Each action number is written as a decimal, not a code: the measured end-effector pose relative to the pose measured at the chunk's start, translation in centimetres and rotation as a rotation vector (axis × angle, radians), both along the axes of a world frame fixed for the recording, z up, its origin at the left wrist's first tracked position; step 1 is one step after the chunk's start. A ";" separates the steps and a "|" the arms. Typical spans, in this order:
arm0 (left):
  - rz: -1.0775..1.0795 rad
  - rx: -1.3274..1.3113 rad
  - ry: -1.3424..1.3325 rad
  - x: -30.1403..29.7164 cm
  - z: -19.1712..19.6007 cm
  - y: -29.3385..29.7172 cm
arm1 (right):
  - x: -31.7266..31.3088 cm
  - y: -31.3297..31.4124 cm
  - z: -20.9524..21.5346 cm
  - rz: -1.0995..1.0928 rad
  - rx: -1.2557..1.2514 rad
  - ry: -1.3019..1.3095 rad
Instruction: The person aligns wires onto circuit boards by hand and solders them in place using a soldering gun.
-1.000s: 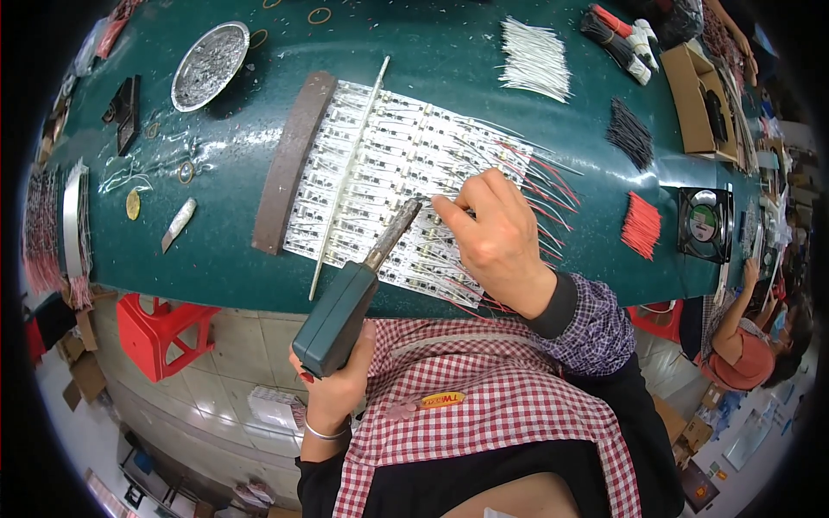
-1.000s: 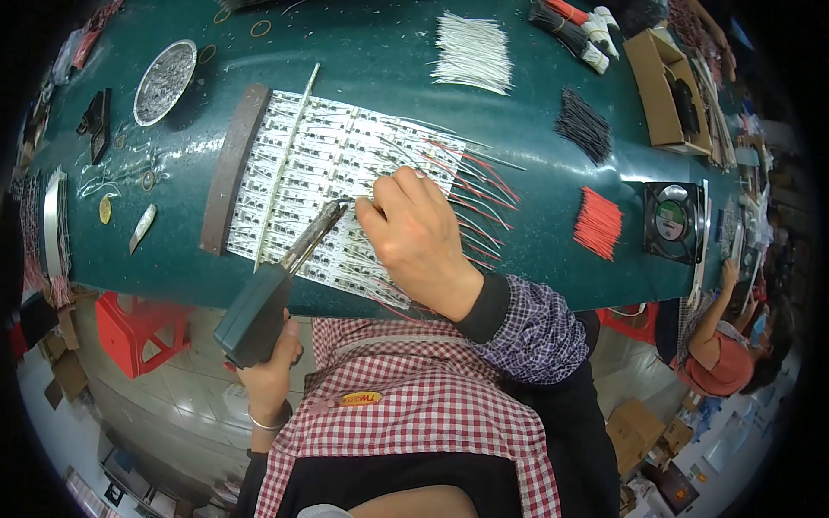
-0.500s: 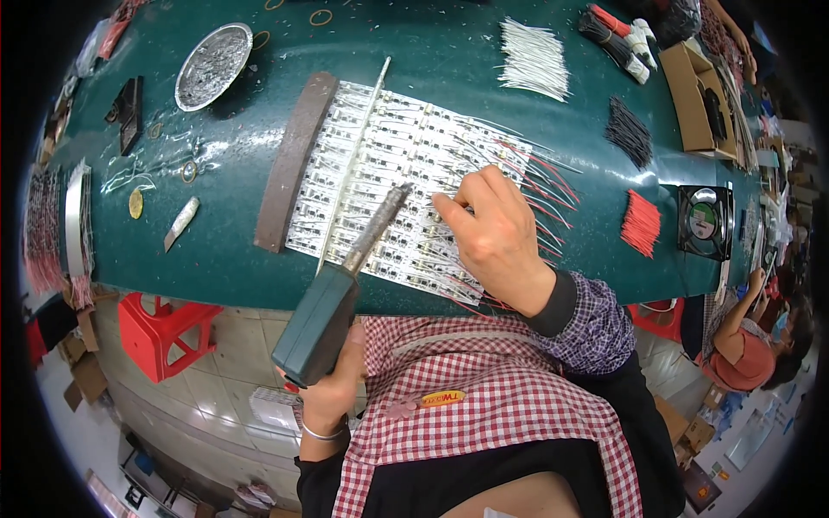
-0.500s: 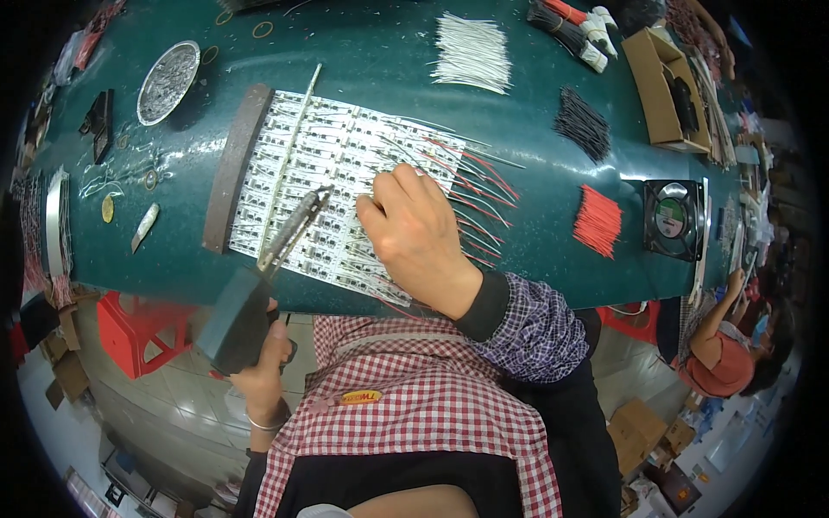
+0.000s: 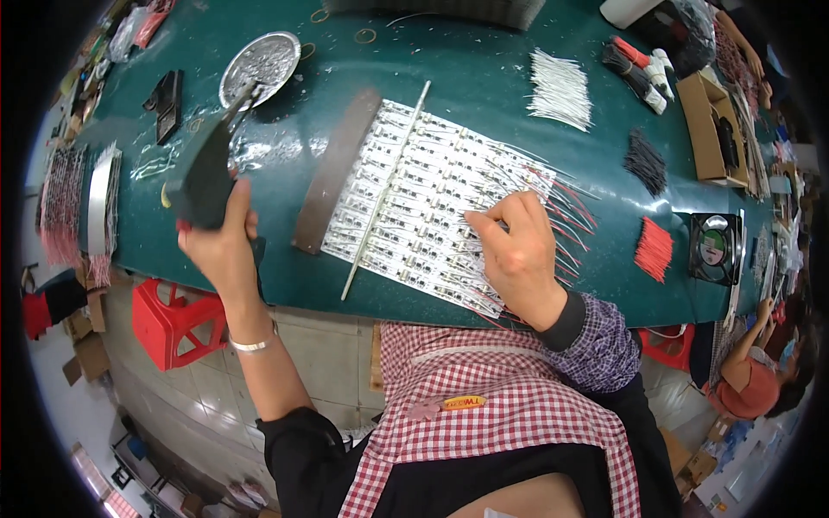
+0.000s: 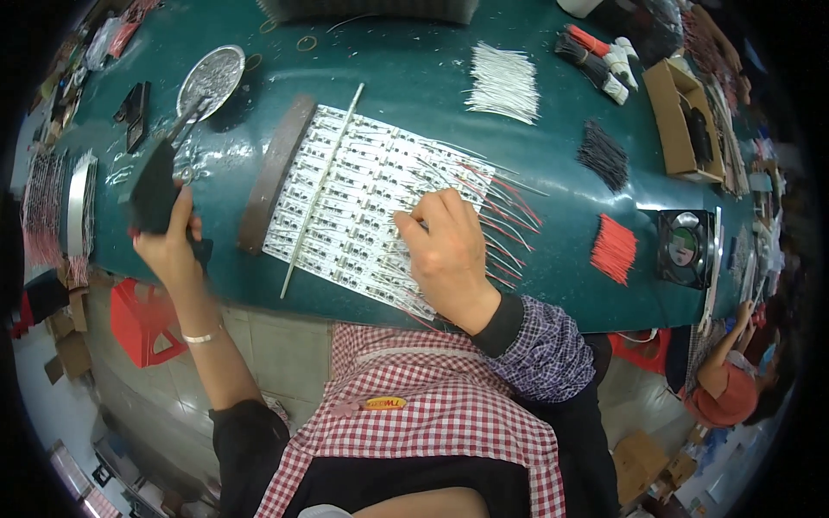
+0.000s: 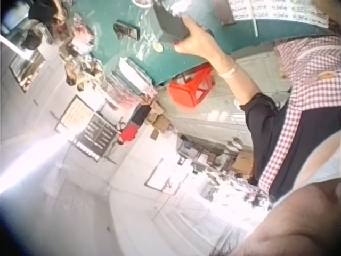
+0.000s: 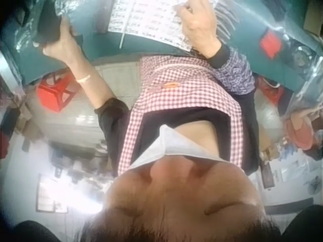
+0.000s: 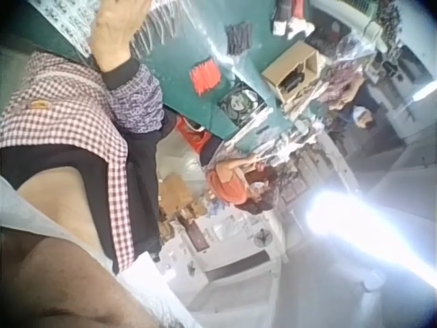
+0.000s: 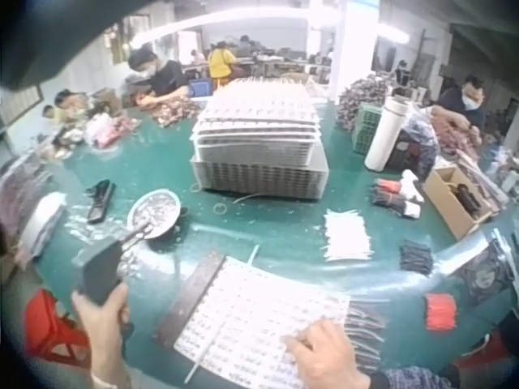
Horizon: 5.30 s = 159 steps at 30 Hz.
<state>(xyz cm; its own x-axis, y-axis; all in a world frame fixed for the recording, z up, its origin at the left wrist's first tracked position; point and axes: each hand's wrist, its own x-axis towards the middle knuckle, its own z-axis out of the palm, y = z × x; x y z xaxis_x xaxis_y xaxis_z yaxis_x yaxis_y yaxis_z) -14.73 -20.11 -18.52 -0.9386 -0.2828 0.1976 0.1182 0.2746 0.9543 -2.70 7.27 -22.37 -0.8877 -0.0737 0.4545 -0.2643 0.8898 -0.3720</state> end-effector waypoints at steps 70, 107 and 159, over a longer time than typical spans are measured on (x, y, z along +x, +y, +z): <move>-0.401 0.151 -0.470 18.0 -2.5 1.3 | 0.8 -0.9 0.0 0.004 -0.132 0.005; -0.310 0.170 -0.469 19.6 -2.4 1.3 | 1.4 -1.8 0.0 0.020 -0.139 0.016; -0.184 0.285 -0.202 16.2 -1.7 6.4 | 2.4 22.5 2.5 -0.409 0.219 -0.076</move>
<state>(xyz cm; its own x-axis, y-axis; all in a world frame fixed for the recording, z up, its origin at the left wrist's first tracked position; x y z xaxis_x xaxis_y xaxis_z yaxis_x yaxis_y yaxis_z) 1.46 -13.68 -20.23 -0.9907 -0.1231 -0.0581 -0.0570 -0.0127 0.9983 -0.26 29.73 -19.88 -0.8940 0.2023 0.3999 0.1454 0.9750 -0.1681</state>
